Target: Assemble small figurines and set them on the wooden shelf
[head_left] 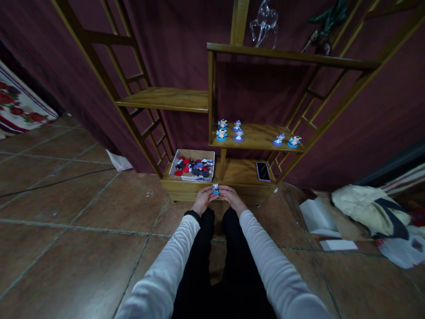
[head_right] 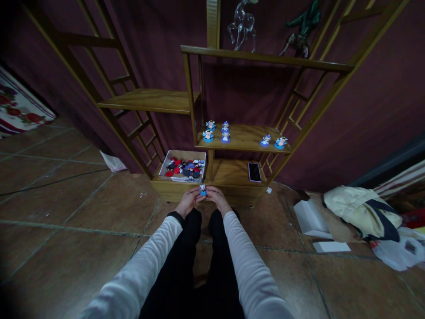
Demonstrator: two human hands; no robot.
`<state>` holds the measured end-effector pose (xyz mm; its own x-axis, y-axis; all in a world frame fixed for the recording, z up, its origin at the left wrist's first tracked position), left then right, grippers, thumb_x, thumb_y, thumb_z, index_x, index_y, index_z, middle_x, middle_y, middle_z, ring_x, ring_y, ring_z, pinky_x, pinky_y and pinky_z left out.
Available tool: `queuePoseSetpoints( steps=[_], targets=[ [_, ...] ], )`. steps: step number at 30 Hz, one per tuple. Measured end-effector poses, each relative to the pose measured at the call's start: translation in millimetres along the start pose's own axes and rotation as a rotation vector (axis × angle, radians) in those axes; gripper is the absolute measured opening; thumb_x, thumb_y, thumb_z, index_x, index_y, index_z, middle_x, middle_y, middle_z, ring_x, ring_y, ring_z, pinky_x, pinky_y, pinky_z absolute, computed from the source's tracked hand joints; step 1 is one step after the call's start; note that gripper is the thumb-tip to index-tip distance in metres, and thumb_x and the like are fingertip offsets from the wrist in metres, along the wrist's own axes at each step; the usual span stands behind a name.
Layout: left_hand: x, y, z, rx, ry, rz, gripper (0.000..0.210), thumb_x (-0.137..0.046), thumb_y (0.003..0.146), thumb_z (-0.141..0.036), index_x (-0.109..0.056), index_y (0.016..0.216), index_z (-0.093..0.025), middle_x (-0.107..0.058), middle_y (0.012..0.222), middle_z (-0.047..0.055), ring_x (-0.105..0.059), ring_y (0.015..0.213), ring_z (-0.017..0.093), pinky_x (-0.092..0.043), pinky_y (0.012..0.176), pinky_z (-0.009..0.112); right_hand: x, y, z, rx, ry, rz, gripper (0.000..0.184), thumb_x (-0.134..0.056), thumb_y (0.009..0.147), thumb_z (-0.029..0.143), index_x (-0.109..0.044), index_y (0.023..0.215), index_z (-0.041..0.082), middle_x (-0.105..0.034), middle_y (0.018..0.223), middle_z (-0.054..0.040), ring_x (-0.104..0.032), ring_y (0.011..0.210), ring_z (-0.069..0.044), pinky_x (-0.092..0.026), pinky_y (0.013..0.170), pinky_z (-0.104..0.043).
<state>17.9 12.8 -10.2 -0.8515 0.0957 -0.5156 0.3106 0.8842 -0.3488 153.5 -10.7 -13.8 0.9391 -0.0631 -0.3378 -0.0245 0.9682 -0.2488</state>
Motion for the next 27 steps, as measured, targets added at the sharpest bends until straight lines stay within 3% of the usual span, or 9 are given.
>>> queuePoseSetpoints(
  steps=[13, 27],
  targets=[
    [2.2, 4.2, 4.2, -0.028, 0.054, 0.048, 0.032, -0.071, 0.061, -0.004, -0.063, 0.092, -0.012, -0.067, 0.077, 0.005, -0.065, 0.068, 0.011, -0.053, 0.069, 0.022, -0.4, -0.9, 1.7, -0.008, -0.011, 0.004, 0.035, -0.068, 0.058, 0.029, -0.064, 0.092, 0.021, -0.069, 0.085, -0.0021, -0.064, 0.08, -0.017, -0.047, 0.082, -0.034],
    [2.7, 4.0, 5.6, -0.054, 0.077, -0.021, 0.032, -0.072, 0.059, -0.003, -0.06, 0.088, -0.012, -0.065, 0.071, 0.003, -0.062, 0.063, 0.01, -0.052, 0.066, 0.023, -2.3, -5.0, 4.4, -0.011, -0.038, 0.013, 0.035, -0.069, 0.059, 0.03, -0.064, 0.093, 0.02, -0.069, 0.083, -0.0028, -0.064, 0.079, -0.017, -0.047, 0.081, -0.034]
  ],
)
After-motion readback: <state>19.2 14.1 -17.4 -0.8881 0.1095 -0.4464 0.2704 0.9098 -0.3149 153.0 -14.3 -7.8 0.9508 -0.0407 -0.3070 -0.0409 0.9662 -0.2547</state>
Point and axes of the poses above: each hand's wrist, its own y-axis towards the middle knuckle, its own x-axis out of the back of the hand, z = x × y, the point moved 2 cm from there along y, towards the middle knuckle
